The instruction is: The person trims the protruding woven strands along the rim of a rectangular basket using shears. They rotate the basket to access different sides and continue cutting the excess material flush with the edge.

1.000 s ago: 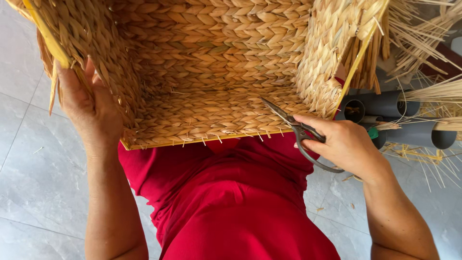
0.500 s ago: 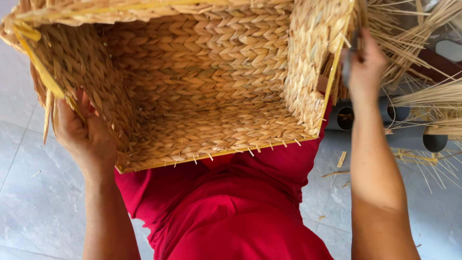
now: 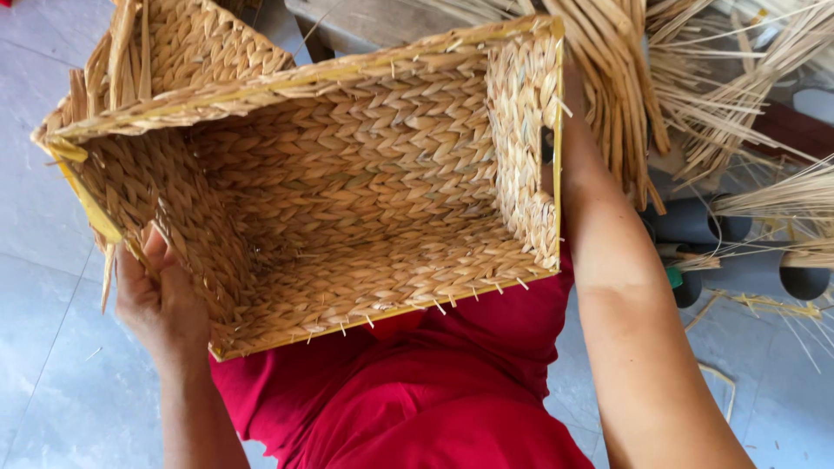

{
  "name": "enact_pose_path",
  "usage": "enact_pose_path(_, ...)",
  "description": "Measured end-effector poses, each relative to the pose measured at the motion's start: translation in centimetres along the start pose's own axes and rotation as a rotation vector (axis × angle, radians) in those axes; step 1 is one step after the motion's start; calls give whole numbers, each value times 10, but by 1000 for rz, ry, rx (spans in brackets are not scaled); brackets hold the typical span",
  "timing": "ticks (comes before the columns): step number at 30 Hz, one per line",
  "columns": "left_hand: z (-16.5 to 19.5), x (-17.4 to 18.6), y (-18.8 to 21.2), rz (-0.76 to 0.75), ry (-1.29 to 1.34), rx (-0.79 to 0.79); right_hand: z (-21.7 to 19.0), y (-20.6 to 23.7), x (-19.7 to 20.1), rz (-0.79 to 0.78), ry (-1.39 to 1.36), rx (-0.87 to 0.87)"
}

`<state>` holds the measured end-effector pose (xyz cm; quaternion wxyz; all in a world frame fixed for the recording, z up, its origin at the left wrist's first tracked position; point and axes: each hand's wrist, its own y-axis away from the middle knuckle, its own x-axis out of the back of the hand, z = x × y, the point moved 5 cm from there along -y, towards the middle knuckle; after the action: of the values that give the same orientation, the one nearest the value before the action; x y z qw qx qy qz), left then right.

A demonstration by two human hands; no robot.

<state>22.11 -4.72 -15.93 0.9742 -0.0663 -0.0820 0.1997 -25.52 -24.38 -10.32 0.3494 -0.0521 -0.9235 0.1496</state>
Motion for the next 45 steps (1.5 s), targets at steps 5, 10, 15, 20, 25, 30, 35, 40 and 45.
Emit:
enact_pose_path(5, -1, -4, 1, -60, 212, -9, 37, 69, -2, -119, -543, -280)
enact_pose_path(10, -10, -6, 7, -109, 293, -48, 50, 114, -20, -202, -927, -357)
enact_pose_path(15, 2, 3, 14, -260, 630, -5, 32, 121, 5, -80, -1050, -275)
enact_pose_path(20, 7, -27, 4, -368, 728, 60, -3, 124, 46, -46, -1151, -138)
enact_pose_path(25, -2, -66, 3, -510, 763, 184, -36, 140, 53, -65, -1135, -93)
enact_pose_path(30, -5, -64, 4, -535, 786, 225, -30, 159, 65, 34, -936, 55)
enact_pose_path(35, -4, -52, 8, -609, 780, 262, 12, 137, 78, -54, -1026, 114)
enact_pose_path(40, -5, -67, 11, -671, 748, 303, 34, 162, 39, -175, -1012, -305)
enact_pose_path(45, -3, -70, 10, -645, 744, 289, 5, 149, 110, -110, -953, -29)
